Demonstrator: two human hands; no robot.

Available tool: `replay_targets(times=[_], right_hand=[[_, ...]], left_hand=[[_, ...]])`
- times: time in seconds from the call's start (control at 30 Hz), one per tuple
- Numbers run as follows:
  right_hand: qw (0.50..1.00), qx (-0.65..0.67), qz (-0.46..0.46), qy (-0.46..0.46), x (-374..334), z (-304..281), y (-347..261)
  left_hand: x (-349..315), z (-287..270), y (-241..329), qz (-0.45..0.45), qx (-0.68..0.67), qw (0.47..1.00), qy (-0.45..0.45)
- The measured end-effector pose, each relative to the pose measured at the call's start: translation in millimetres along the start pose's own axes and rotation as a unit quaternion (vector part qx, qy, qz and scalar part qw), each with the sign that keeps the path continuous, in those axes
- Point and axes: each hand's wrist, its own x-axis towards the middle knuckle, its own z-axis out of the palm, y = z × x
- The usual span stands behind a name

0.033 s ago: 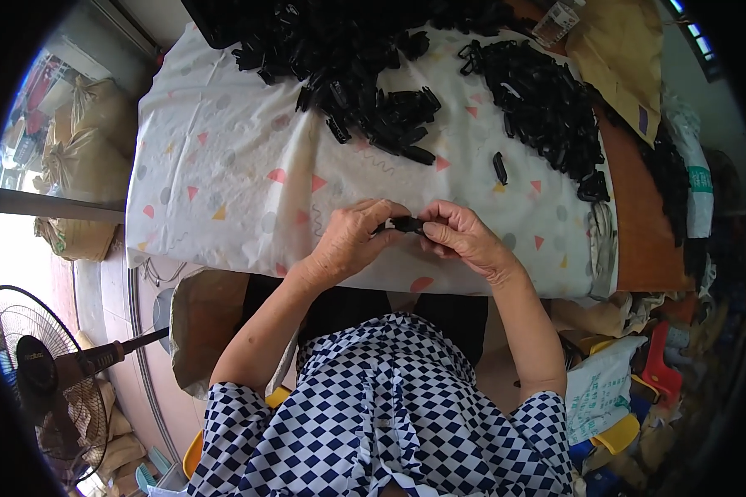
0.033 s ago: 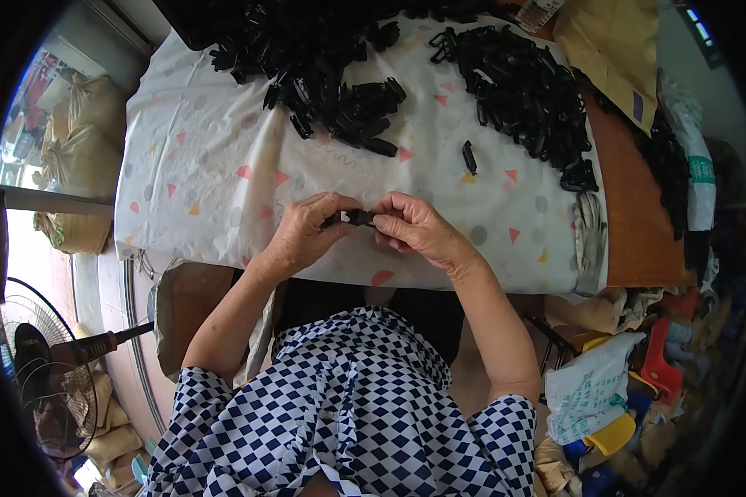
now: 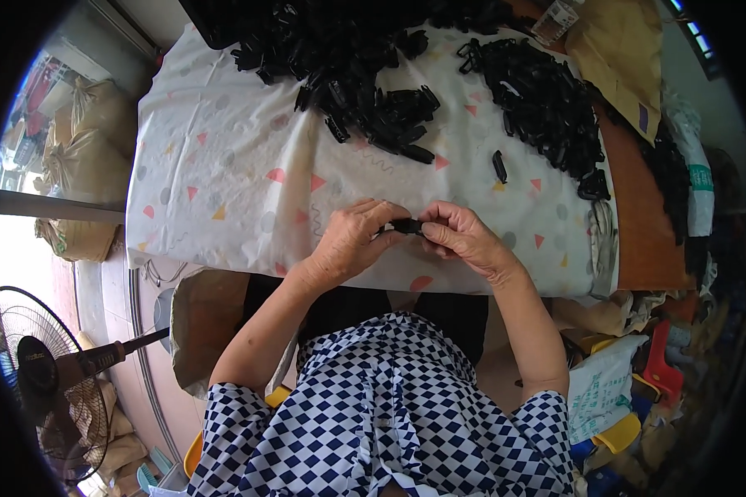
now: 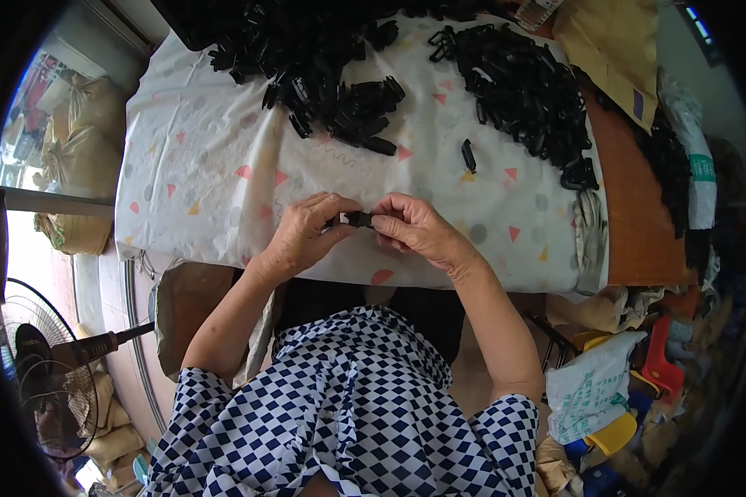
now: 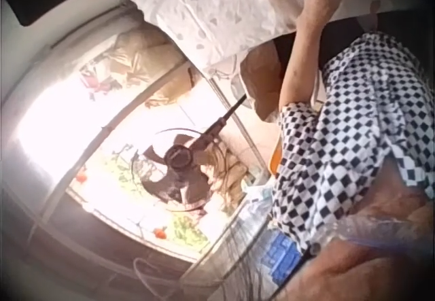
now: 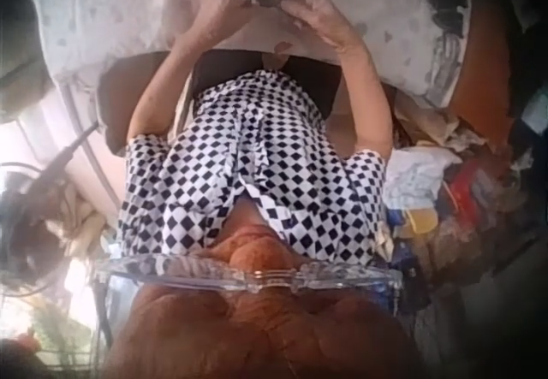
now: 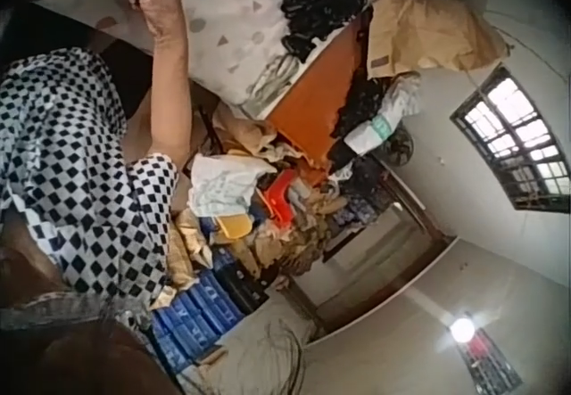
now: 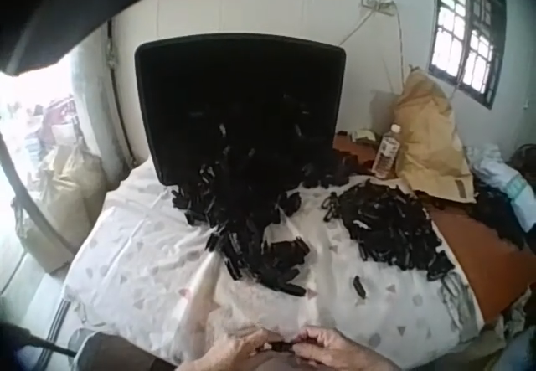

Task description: Assembling plastic buckle components by hand on a workbench.

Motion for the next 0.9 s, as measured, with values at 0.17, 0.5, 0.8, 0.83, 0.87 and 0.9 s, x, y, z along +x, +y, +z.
replay_targets(times=[0.17, 0.5, 0.8, 0.83, 0.87, 0.9], right_hand=[[0.993, -0.107, 0.038, 0.037, -13.9, 3.5, -4.0], [0.987, 0.09, 0.089, -0.097, -37.6, -20.8, 16.6], [0.963, 0.178, -0.013, -0.203, -33.4, 12.1, 27.7], [0.95, 0.198, -0.006, -0.24, -30.4, 18.5, 32.3], [0.945, 0.218, -0.007, -0.242, -27.8, 26.2, 35.9], [0.945, 0.216, -0.006, -0.247, -23.2, 34.2, 41.3]], left_hand=[[-0.2, 6.5, 16.0, 0.082, 0.121, 0.989, -0.034], [2.5, 23.3, 53.6, -0.06, 0.006, 0.992, -0.114], [-14.7, 23.3, 46.3, -0.226, -0.405, 0.886, 0.001], [-20.0, 23.0, 42.2, -0.225, -0.415, 0.882, 0.01], [-25.8, 20.5, 37.0, -0.211, -0.412, 0.887, 0.0], [-31.8, 16.1, 36.9, -0.226, -0.425, 0.877, 0.014]])
